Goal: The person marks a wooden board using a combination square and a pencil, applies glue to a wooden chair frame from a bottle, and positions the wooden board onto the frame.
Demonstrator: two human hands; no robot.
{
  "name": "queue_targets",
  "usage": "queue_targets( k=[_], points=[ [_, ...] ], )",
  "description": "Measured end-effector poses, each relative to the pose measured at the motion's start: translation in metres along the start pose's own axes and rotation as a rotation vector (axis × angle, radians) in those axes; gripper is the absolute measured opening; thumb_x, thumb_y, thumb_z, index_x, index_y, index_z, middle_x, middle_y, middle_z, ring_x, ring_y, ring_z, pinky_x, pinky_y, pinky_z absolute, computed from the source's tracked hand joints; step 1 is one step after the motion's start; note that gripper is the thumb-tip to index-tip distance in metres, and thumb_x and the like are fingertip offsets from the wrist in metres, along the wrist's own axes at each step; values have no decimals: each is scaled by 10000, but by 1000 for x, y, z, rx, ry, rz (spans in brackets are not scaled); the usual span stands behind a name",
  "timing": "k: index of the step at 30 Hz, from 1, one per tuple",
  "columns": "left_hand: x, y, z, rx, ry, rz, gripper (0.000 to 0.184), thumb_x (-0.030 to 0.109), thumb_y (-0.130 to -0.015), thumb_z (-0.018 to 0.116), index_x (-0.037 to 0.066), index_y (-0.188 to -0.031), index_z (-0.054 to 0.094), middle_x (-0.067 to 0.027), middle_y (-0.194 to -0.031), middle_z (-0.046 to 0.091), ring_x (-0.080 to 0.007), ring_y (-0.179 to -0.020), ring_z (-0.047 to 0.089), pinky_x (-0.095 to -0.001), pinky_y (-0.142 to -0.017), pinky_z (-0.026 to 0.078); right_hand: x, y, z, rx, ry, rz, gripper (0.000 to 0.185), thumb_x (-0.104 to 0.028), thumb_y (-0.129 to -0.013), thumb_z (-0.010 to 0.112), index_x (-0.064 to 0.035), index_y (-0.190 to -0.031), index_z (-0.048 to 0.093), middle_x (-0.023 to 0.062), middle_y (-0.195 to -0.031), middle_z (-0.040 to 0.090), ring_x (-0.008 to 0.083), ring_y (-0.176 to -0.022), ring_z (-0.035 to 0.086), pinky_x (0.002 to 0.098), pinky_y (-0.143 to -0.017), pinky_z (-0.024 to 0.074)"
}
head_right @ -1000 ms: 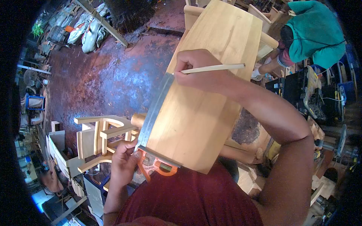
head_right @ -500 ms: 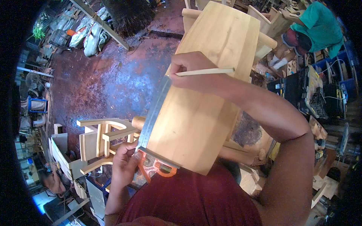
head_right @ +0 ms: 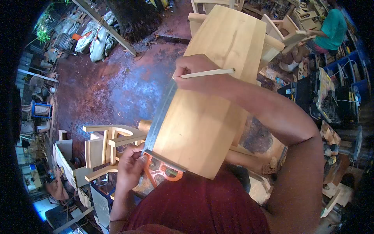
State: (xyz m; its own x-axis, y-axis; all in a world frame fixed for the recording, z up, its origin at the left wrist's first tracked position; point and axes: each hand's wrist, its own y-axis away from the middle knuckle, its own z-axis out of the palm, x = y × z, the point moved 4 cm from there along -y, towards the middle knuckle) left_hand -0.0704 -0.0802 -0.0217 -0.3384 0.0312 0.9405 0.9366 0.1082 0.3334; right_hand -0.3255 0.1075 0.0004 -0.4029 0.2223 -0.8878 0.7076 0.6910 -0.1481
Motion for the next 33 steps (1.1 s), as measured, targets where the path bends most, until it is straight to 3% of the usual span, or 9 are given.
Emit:
queue_targets(
  k=[11, 13, 15, 18, 25, 29, 30, 31, 33],
  points=[
    [-2, -1, -5, -48, -52, -26, 326, -71, -927, 430, 13, -1241, 450, -130, -983, 635, -79, -680, 588, -203, -480, 451, 0, 25, -20, 53, 77, -44, 88, -98, -834, 627, -25, -801, 593, 16, -726, 607, 53, -642, 540, 213, -531, 412],
    [-5, -3, -6, -77, -17, 110, 338, -73, -921, 426, -5, -1252, 439, -138, -1004, 637, -85, -700, 593, -201, -475, 448, -7, 58, -47, 324, -198, -10, 126, -140, -895, 599, -18, -927, 591, 39, -769, 638, 64, -659, 558, 201, -553, 436],
    [-14, -2, -18, -54, 14, 84, 361, -96, -902, 427, -21, -1255, 439, -137, -1030, 639, -97, -743, 607, -215, -553, 484, -13, 96, -67, 539, -182, 44, 205, -212, -957, 545, -16, -1014, 565, 62, -815, 655, 72, -663, 567, 195, -551, 433],
    [-9, 0, -58, 144, 98, 290, 310, -20, -917, 456, 1, -1225, 485, -103, -1042, 643, -105, -875, 610, -233, -763, 486, 16, 153, -79, 652, -264, 207, 251, -278, -989, 493, -35, -1002, 554, 64, -826, 644, 70, -657, 557, 190, -540, 413],
    [-36, -28, -101, 275, 472, 257, 301, 83, -916, 533, 22, -1209, 508, -41, -958, 594, -109, -844, 587, -255, -756, 476, 9, 210, -47, 814, -200, 190, 270, -329, -980, 507, -68, -913, 521, 45, -842, 624, 62, -670, 528, 188, -542, 404],
    [-23, -43, -97, 135, 416, 410, 476, 152, -852, 626, -19, -1266, 466, -56, -1008, 587, -130, -891, 575, -256, -817, 459, -30, 213, -18, 775, 49, 49, 188, -204, -966, 545, -18, -991, 535, 73, -871, 635, 123, -776, 589, 274, -719, 495],
    [-11, -44, -94, 69, 368, 438, 520, 170, -839, 643, -28, -1282, 453, -61, -1019, 587, -129, -897, 572, -256, -819, 457, -45, 205, -5, 801, -220, -29, 168, -173, -953, 565, -13, -1004, 549, 62, -887, 629, 142, -825, 605, 289, -777, 504],
    [2, -44, -87, -8, 326, 469, 566, 187, -827, 659, -38, -1297, 440, -66, -1031, 588, -128, -903, 569, -256, -821, 455, -52, 203, 2, 768, -100, -56, 218, -247, -958, 557, -39, -1021, 549, 52, -878, 626, 119, -809, 593, 264, -699, 486],
    [30, -45, -72, -63, 176, 562, 568, 177, -836, 656, -47, -1308, 433, -72, -1057, 589, -119, -913, 563, -250, -812, 455, -63, 189, 22, 631, -560, -185, 236, -193, -923, 604, -42, -1096, 550, 55, -1003, 610, 167, -909, 600, 313, -812, 492]
  ],
)
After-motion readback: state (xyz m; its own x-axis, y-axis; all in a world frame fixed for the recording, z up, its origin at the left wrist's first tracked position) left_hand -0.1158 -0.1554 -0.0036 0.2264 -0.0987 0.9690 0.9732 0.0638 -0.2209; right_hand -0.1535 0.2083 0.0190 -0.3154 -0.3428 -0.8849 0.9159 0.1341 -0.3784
